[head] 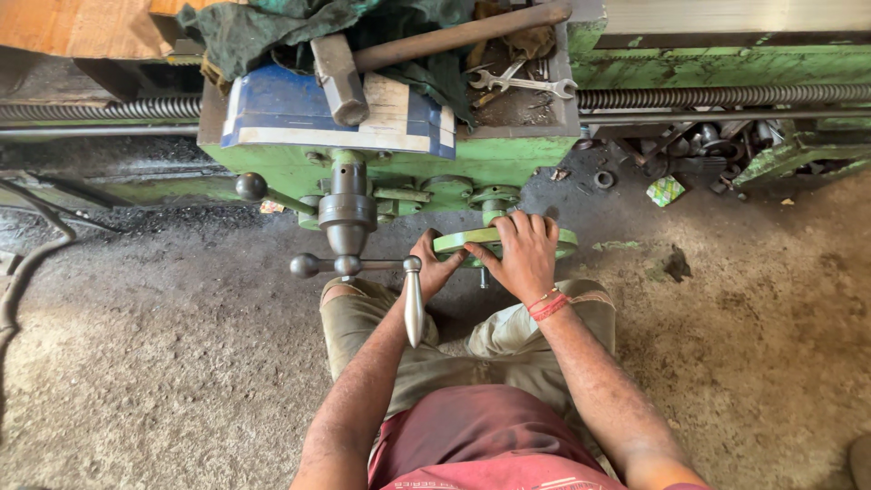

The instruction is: The person sits on the floor and rotates the handwheel of a green milling machine to adjust the vertical position of the spindle. The hands grip the wheel and turn it repeatedly throughout the clip.

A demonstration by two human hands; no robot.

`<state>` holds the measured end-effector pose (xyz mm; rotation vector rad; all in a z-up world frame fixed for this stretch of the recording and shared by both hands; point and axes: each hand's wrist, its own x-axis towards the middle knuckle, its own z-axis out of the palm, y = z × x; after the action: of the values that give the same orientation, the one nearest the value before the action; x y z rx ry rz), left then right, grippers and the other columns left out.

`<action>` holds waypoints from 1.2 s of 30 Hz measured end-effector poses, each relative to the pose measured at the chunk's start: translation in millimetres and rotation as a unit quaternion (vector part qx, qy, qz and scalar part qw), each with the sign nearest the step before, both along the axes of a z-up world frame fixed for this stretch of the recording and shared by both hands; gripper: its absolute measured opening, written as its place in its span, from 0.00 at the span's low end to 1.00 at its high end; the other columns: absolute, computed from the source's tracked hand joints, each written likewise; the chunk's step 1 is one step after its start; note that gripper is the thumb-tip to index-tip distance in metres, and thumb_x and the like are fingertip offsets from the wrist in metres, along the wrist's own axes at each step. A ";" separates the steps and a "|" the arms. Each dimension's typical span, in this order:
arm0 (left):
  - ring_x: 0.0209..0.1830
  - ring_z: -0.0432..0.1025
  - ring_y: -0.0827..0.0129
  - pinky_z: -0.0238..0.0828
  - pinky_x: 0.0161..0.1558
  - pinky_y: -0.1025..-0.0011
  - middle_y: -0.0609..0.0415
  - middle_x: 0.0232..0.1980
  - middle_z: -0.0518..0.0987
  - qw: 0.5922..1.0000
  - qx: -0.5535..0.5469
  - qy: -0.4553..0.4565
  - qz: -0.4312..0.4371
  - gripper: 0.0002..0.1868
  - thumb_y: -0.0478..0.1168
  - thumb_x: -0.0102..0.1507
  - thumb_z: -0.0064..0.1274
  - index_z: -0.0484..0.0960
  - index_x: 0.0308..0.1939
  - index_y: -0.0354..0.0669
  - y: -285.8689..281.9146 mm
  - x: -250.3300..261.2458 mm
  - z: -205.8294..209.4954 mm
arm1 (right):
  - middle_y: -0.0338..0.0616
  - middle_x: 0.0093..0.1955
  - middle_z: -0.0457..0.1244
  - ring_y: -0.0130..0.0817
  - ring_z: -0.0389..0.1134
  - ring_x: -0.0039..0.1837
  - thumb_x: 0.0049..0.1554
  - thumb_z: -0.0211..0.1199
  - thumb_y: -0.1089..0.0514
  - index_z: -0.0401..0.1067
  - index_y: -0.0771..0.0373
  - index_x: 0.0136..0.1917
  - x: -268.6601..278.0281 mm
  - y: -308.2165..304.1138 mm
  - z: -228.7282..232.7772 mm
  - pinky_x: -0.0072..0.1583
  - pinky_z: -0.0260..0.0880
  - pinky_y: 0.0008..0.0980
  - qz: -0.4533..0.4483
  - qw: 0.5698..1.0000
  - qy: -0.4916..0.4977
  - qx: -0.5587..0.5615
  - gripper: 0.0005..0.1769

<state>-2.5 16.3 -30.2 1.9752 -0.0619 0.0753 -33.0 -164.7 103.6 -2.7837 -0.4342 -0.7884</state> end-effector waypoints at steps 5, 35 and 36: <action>0.35 0.76 0.56 0.73 0.39 0.60 0.40 0.35 0.79 1.000 0.000 -0.002 -0.002 0.29 0.53 0.52 0.70 0.75 0.36 0.32 1.1 0.1 -1.2 | 0.41 0.48 0.62 0.43 0.62 0.54 0.55 0.65 0.27 0.73 0.56 0.49 -0.6 1.7 0.4 0.62 0.56 0.50 0.003 1.000 0.003 0.002 0.31; 0.38 0.77 0.57 0.74 0.42 0.60 0.41 0.37 0.80 0.999 -0.032 0.029 -0.022 0.29 0.55 0.52 0.68 0.74 0.39 0.34 6.6 0.4 -9.9 | 0.40 0.48 0.62 0.42 0.61 0.54 0.55 0.65 0.28 0.74 0.57 0.49 -0.7 8.6 2.3 0.63 0.56 0.49 0.006 1.000 -0.011 -0.012 0.30; 0.38 0.77 0.57 0.75 0.42 0.60 0.41 0.37 0.80 0.999 -0.034 0.025 -0.026 0.29 0.55 0.52 0.68 0.75 0.39 0.34 6.8 1.0 -11.7 | 0.40 0.48 0.62 0.42 0.61 0.54 0.55 0.65 0.28 0.73 0.57 0.49 -0.7 9.0 2.9 0.63 0.56 0.49 0.006 1.000 -0.013 -0.011 0.30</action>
<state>-1.4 23.2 -41.9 1.9061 -0.0763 -0.0055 -33.7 -155.7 106.4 -2.7906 -0.4666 -0.8242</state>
